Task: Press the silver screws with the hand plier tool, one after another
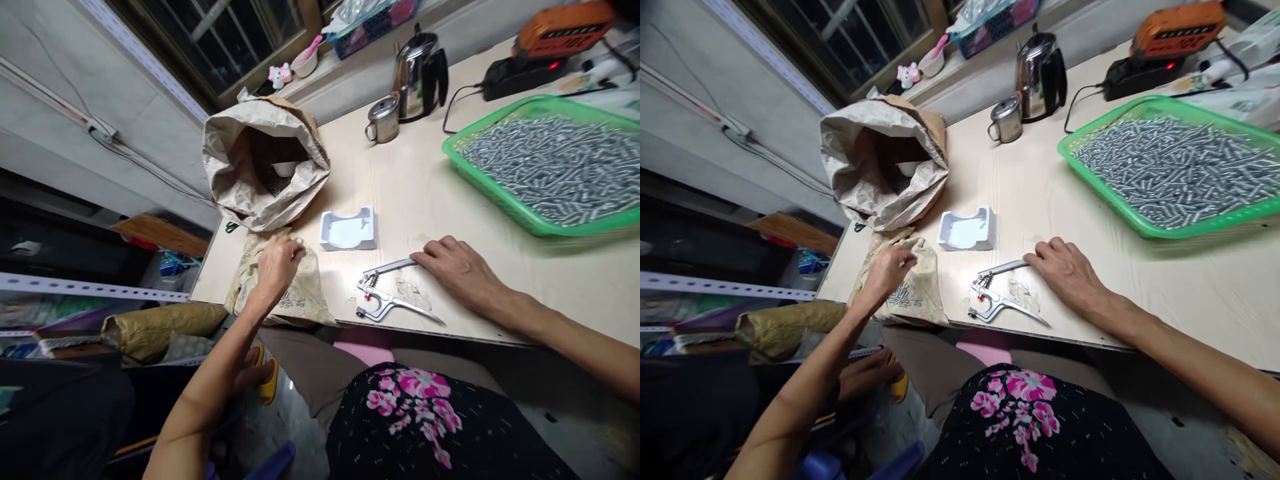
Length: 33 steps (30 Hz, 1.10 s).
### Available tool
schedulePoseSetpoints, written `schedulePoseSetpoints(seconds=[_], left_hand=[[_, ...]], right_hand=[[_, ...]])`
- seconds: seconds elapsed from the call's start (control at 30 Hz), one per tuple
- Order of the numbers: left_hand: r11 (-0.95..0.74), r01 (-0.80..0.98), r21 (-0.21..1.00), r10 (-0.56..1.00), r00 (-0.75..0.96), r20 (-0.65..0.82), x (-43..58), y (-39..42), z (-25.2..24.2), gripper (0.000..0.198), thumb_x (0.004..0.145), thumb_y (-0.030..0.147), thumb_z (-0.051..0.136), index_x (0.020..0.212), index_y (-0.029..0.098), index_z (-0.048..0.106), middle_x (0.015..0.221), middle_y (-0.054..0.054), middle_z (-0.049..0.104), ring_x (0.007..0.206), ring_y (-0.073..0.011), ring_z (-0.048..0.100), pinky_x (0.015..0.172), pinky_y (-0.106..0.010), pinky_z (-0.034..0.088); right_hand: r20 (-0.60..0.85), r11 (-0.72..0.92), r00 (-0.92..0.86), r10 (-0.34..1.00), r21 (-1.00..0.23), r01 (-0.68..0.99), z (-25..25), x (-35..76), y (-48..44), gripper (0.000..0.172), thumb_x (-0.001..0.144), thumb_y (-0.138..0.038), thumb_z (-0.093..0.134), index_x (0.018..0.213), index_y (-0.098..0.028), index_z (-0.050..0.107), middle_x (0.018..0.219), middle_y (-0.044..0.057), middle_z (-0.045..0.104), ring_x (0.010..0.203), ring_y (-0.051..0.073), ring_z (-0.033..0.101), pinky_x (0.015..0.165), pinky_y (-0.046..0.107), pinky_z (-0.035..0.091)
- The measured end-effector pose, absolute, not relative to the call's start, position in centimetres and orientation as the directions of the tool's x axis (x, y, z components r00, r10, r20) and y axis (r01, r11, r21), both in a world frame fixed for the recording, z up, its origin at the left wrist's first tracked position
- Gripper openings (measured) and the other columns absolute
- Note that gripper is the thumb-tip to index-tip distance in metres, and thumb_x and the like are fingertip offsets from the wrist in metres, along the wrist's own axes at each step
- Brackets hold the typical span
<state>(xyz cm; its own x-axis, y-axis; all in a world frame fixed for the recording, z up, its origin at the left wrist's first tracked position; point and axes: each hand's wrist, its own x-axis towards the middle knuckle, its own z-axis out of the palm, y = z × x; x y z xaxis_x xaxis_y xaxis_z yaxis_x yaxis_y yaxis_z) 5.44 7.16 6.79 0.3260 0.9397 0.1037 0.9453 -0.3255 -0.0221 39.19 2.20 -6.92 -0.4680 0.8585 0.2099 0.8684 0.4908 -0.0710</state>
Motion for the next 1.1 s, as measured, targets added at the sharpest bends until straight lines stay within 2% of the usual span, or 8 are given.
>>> schedulePoseSetpoints(seconds=[0.07, 0.17, 0.37, 0.63, 0.7, 0.8, 0.93, 1.1], left_hand=[[-0.269, 0.957, -0.112, 0.961, 0.258, -0.104, 2.9, 6.0, 5.1, 0.016, 0.087, 0.016, 0.06, 0.08, 0.019, 0.075, 0.087, -0.009, 0.07, 0.093, -0.0254, 0.059, 0.074, -0.032, 0.044], [-0.163, 0.968, -0.192, 0.974, 0.126, -0.189, 0.0, 3.8, 2.6, 0.018, 0.089, 0.018, 0.058, 0.08, 0.017, 0.074, 0.089, -0.01, 0.069, 0.095, -0.0263, 0.06, 0.074, -0.033, 0.044], [-0.348, 0.937, 0.009, 0.916, 0.342, -0.21, -1.6, 1.1, -0.2, 0.021, 0.094, 0.03, 0.057, 0.093, 0.019, 0.075, 0.089, -0.007, 0.067, 0.094, -0.0229, 0.055, 0.081, -0.031, 0.044], [-0.474, 0.869, -0.142, 0.877, 0.451, -0.163, -1.4, 0.5, -1.1, 0.025, 0.094, 0.015, 0.049, 0.079, 0.017, 0.069, 0.08, -0.009, 0.065, 0.084, -0.0234, 0.055, 0.075, -0.034, 0.045], [-0.419, 0.907, -0.043, 0.907, 0.418, -0.045, -0.7, 0.5, -0.6, 0.021, 0.092, 0.015, 0.052, 0.08, 0.017, 0.069, 0.08, -0.009, 0.066, 0.084, -0.0227, 0.058, 0.077, -0.034, 0.046], [-0.292, 0.913, 0.286, 0.956, 0.282, 0.078, 1.8, 0.5, 0.2, 0.015, 0.089, 0.023, 0.056, 0.085, 0.017, 0.07, 0.083, -0.006, 0.07, 0.081, -0.0193, 0.062, 0.076, -0.03, 0.048], [-0.019, 0.719, 0.695, 0.972, 0.177, -0.157, 6.5, 0.3, 0.1, 0.023, 0.083, 0.035, 0.062, 0.092, 0.017, 0.073, 0.078, -0.004, 0.072, 0.065, -0.0147, 0.062, 0.061, -0.025, 0.047], [0.316, 0.479, 0.819, 0.883, 0.168, -0.439, 9.9, -0.1, -1.7, 0.041, 0.072, 0.046, 0.072, 0.092, 0.011, 0.074, 0.063, -0.002, 0.066, 0.053, -0.0107, 0.052, 0.053, -0.023, 0.042]], right_hand=[[0.213, 0.492, -0.466, 0.859, -0.087, 0.866, -7.1, 39.2, 2.2, 0.031, 0.092, -0.01, 0.038, 0.105, -0.019, 0.065, 0.095, 0.011, 0.059, 0.088, 0.025, 0.044, 0.071, 0.035, 0.031], [0.207, 0.496, -0.467, 0.86, -0.116, 0.861, -7.0, 39.2, 2.1, 0.032, 0.092, -0.01, 0.037, 0.104, -0.019, 0.065, 0.094, 0.011, 0.059, 0.088, 0.025, 0.044, 0.071, 0.036, 0.032], [0.191, 0.478, -0.45, 0.873, -0.145, 0.866, -6.8, 39.1, 2.0, 0.035, 0.092, -0.009, 0.035, 0.105, -0.02, 0.065, 0.096, 0.012, 0.059, 0.088, 0.026, 0.045, 0.071, 0.037, 0.033], [0.211, 0.474, -0.447, 0.869, -0.095, 0.875, -7.1, 39.0, 2.0, 0.035, 0.093, -0.009, 0.034, 0.105, -0.018, 0.065, 0.097, 0.013, 0.059, 0.088, 0.026, 0.044, 0.07, 0.036, 0.033], [0.213, 0.476, -0.452, 0.866, -0.078, 0.876, -7.0, 39.0, 2.0, 0.034, 0.093, -0.009, 0.035, 0.104, -0.019, 0.065, 0.096, 0.013, 0.059, 0.088, 0.026, 0.043, 0.071, 0.035, 0.033], [0.206, 0.486, -0.468, 0.86, -0.05, 0.872, -6.8, 39.0, 2.1, 0.03, 0.094, -0.01, 0.037, 0.104, -0.018, 0.065, 0.095, 0.012, 0.059, 0.088, 0.025, 0.042, 0.071, 0.034, 0.032], [0.224, 0.476, -0.46, 0.859, -0.022, 0.879, -6.6, 39.0, 2.3, 0.026, 0.096, -0.012, 0.04, 0.102, -0.018, 0.064, 0.095, 0.011, 0.06, 0.089, 0.025, 0.042, 0.074, 0.034, 0.03], [0.227, 0.482, -0.465, 0.856, -0.021, 0.876, -6.3, 39.1, 2.3, 0.027, 0.097, -0.013, 0.038, 0.099, -0.019, 0.064, 0.095, 0.01, 0.062, 0.089, 0.024, 0.042, 0.075, 0.035, 0.029]])
